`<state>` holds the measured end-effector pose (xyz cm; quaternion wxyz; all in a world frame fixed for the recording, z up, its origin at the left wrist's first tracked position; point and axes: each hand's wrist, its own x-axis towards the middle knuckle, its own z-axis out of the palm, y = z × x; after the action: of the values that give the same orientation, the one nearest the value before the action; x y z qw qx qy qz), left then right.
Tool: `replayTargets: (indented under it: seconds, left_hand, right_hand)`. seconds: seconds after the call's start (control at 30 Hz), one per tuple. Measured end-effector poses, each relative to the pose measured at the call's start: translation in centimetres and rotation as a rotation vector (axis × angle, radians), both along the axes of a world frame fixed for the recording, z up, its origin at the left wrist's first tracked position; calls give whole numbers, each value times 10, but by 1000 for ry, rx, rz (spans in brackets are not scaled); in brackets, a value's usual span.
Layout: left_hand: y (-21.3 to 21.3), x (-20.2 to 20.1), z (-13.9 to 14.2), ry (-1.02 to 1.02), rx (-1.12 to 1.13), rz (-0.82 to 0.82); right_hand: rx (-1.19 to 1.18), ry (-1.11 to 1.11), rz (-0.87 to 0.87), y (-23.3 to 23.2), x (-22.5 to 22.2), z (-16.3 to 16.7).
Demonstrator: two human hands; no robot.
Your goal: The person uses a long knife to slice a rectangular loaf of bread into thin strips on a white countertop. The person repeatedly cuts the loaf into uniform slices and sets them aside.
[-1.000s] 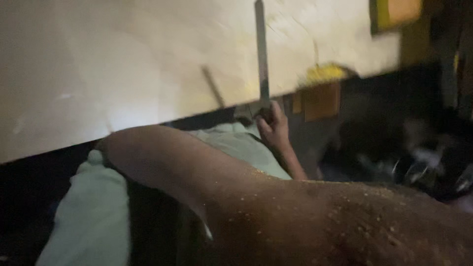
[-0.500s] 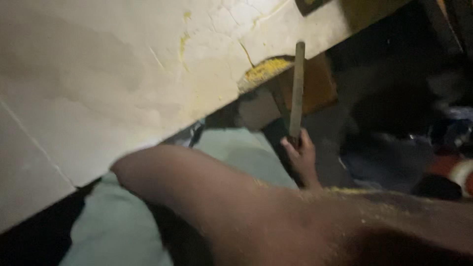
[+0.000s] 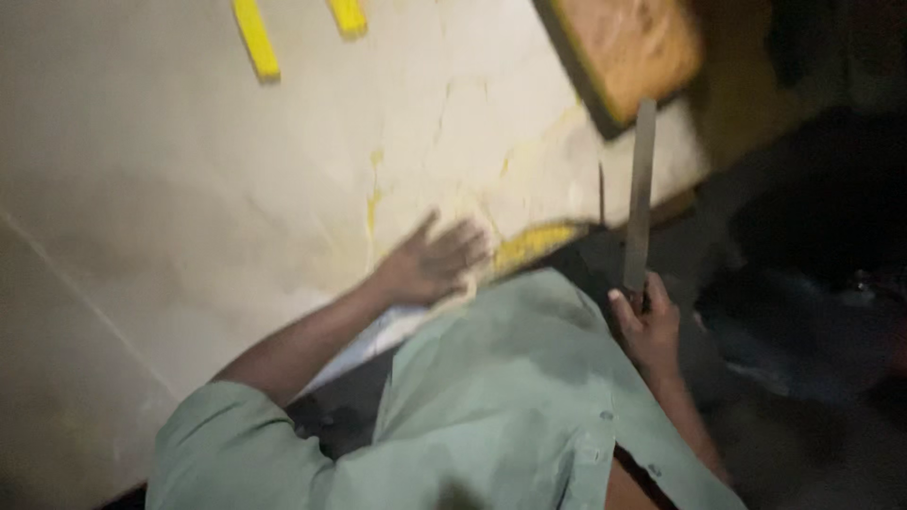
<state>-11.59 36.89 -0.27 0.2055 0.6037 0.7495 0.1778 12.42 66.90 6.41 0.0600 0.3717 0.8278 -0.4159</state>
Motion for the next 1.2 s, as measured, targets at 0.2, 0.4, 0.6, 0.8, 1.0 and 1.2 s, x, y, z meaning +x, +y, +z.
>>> replayTargets:
  seconds: [0.2,0.4,0.6,0.8,1.0,1.2]
  left_hand:
    - [124,-241,-17,282,49,516]
    - [283,-280,-28,-135,-68,602]
    - [259,-212,-4,-56,156,816]
    - [38,-68,17,61,35,1206]
    - [-168,101,27,155,44,1584]
    - [-163,146,58,54,-174,1320]
  right_hand:
    - [109,22,36,67,-106,-15]
    - [224,170,141,117,-174,-32]
    - [197,230,136,117,-193,-35]
    - [50,435,510,28,-169,-24]
    - [-918,301,669,-97,-127,-19]
    - [-554,182,599,-126,-46,-49]
